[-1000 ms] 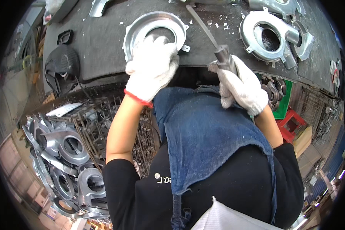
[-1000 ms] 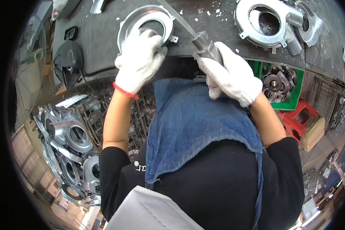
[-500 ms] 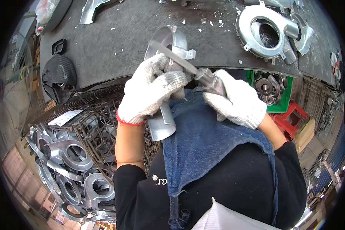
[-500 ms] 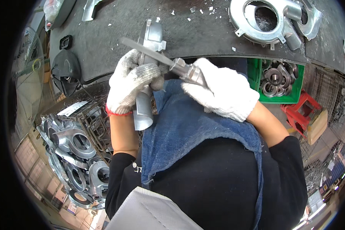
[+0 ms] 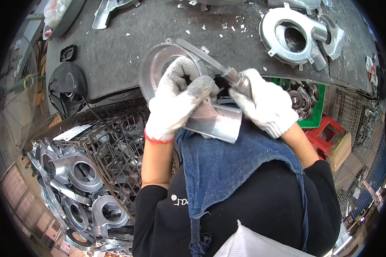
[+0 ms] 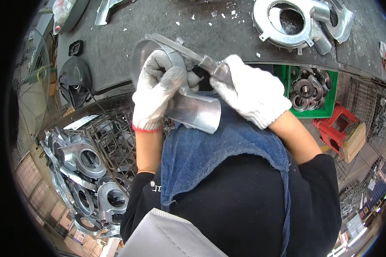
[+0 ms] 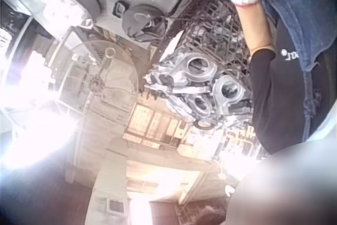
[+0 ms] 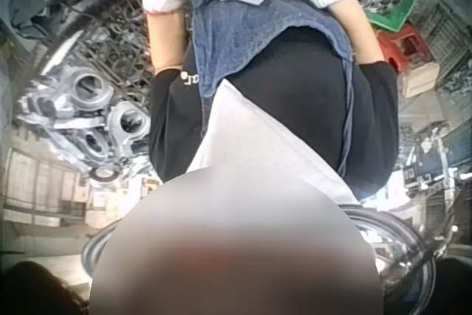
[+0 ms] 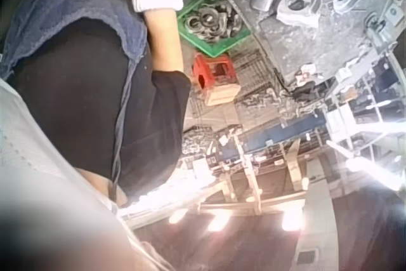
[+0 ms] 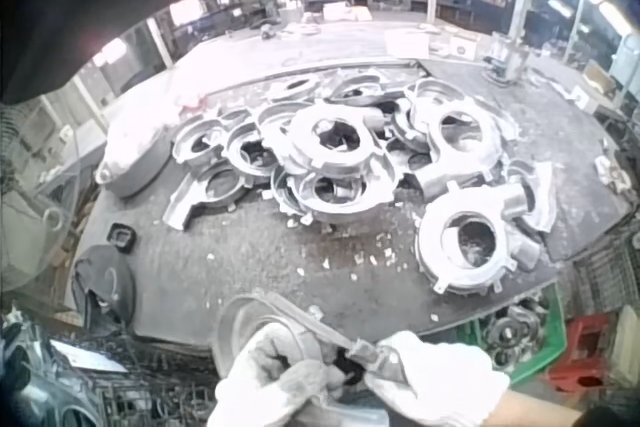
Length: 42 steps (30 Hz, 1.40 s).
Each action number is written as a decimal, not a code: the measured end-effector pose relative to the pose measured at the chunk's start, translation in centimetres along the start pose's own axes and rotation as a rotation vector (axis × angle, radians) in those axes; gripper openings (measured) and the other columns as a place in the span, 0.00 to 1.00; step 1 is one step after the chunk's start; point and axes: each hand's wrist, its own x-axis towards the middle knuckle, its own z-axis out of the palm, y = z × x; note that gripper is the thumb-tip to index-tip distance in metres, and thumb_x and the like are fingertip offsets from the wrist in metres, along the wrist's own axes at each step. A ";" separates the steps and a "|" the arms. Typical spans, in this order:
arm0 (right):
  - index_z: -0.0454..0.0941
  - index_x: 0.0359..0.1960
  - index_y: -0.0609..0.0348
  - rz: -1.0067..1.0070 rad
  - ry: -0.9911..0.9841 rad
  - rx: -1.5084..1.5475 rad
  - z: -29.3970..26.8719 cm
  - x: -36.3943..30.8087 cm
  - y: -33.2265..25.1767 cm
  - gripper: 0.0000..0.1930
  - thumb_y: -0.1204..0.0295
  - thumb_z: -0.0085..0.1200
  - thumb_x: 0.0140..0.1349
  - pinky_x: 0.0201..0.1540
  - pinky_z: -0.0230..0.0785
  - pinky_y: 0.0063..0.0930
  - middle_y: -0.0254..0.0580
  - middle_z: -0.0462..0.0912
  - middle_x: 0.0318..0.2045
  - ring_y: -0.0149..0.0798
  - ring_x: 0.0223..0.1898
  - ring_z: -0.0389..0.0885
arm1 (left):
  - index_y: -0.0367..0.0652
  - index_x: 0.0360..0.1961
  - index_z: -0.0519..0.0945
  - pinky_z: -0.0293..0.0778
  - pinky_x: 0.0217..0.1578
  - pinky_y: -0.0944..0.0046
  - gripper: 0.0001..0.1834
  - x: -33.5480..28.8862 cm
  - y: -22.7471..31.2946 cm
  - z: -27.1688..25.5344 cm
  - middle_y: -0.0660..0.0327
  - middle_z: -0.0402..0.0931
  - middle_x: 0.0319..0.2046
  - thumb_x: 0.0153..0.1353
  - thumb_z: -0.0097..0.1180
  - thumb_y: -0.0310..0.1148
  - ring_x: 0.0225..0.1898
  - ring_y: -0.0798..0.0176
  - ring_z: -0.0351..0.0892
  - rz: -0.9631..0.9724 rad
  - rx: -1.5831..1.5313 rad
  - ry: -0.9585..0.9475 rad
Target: The person files the edges of a cast metal component with a hand file to remove burrs and smooth the surface.
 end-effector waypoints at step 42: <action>0.73 0.50 0.57 -0.069 -0.434 0.589 -2.0 0.2 -1.3 0.19 0.55 0.57 0.69 0.25 0.76 0.30 0.39 0.82 0.22 0.34 0.18 0.84 | 0.35 0.58 0.69 0.81 0.43 0.66 0.25 -1.8 -0.7 2.0 0.54 0.80 0.46 0.60 0.61 0.24 0.42 0.64 0.83 0.277 -0.251 0.226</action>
